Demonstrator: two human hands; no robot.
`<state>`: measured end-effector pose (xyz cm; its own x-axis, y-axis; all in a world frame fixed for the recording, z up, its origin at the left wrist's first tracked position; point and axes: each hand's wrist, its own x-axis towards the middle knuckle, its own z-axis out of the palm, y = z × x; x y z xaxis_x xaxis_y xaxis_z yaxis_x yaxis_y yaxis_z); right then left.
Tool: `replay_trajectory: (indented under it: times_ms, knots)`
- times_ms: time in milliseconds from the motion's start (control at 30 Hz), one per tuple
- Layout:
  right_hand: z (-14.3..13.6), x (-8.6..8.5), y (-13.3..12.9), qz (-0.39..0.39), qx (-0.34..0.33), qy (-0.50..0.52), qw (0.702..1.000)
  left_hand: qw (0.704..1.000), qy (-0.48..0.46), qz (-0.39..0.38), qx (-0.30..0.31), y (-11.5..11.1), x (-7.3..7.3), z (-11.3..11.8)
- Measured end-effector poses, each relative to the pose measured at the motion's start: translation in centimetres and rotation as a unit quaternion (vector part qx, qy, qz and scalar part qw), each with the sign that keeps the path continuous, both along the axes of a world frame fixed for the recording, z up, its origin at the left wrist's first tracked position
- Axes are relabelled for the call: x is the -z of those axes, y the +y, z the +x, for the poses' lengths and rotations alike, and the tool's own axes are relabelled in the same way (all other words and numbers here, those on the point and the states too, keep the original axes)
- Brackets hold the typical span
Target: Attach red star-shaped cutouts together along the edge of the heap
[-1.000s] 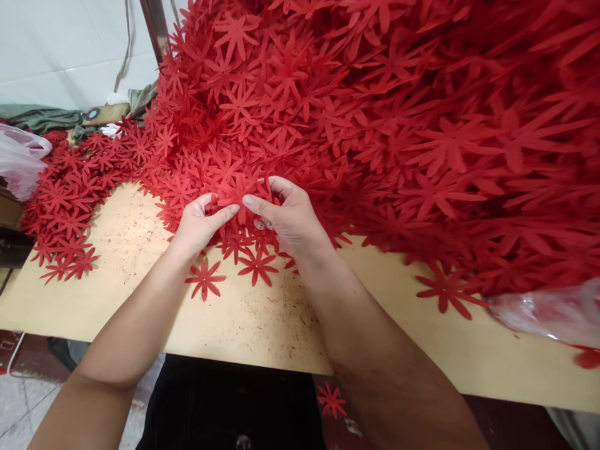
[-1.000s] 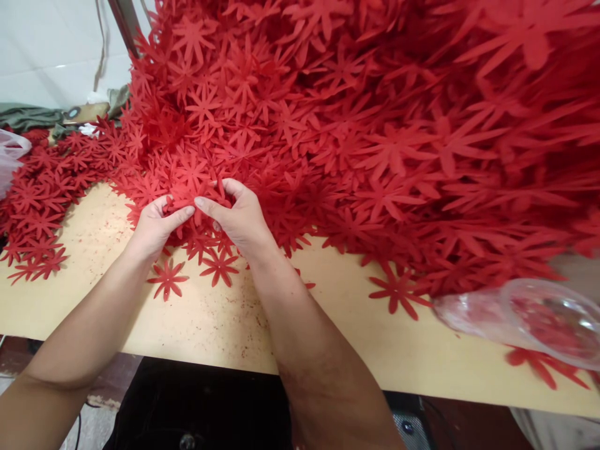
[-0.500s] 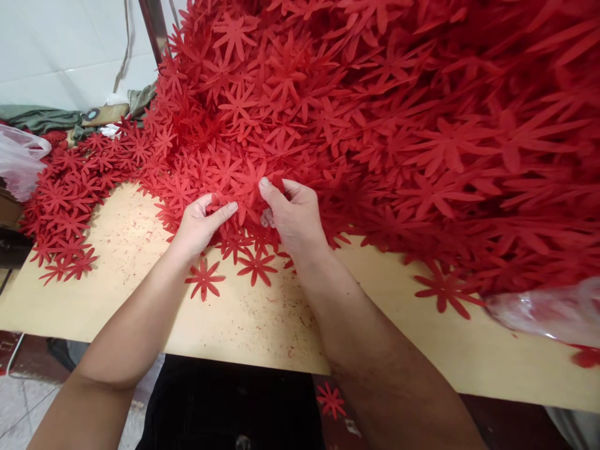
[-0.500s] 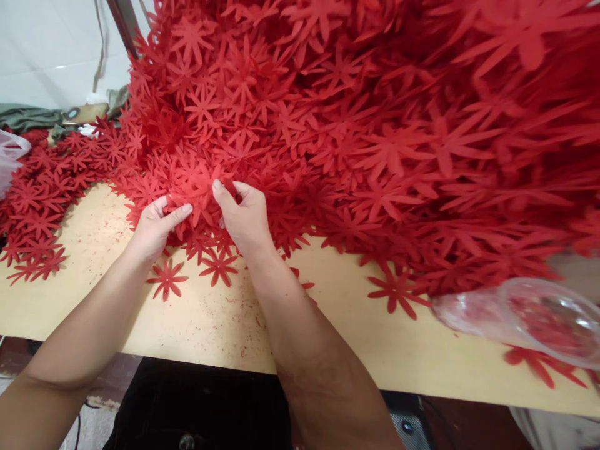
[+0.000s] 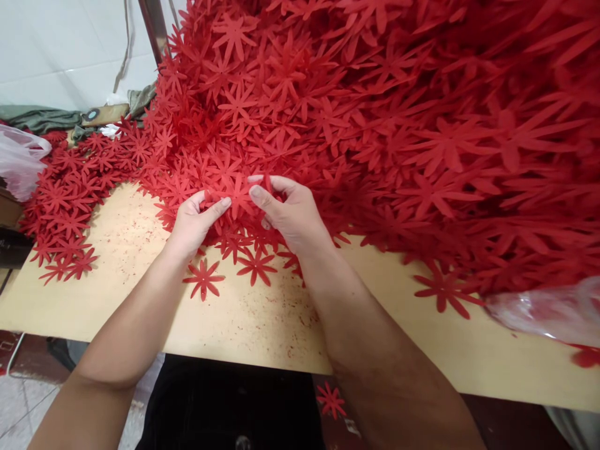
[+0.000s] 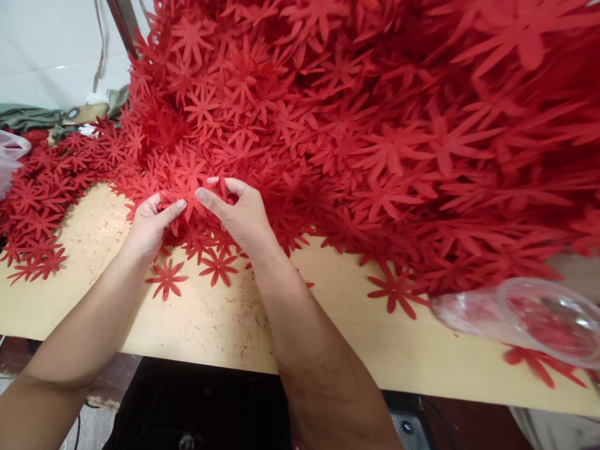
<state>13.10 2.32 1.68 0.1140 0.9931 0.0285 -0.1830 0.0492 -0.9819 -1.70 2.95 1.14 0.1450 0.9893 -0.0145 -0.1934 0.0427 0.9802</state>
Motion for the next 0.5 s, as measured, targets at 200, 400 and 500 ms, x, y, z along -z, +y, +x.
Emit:
replay_trajectory:
  times_ms: [200, 400, 500]
  knots:
    - [-0.4, -0.1, -0.3, -0.041, -0.042, 0.024, 0.998, 1.000, -0.016, -0.010, 0.018, -0.3, -0.2, 0.3]
    - [0.3, 1.1, 0.2, -0.010, 0.061, -0.002, 0.998, 1.000, 0.009, -0.012, -0.020, 0.0, -0.2, 0.1]
    - [0.7, 1.4, 0.5, 0.036, 0.124, -0.046, 0.991, 0.999, 0.009, -0.016, -0.032, 0.3, -0.1, -0.2]
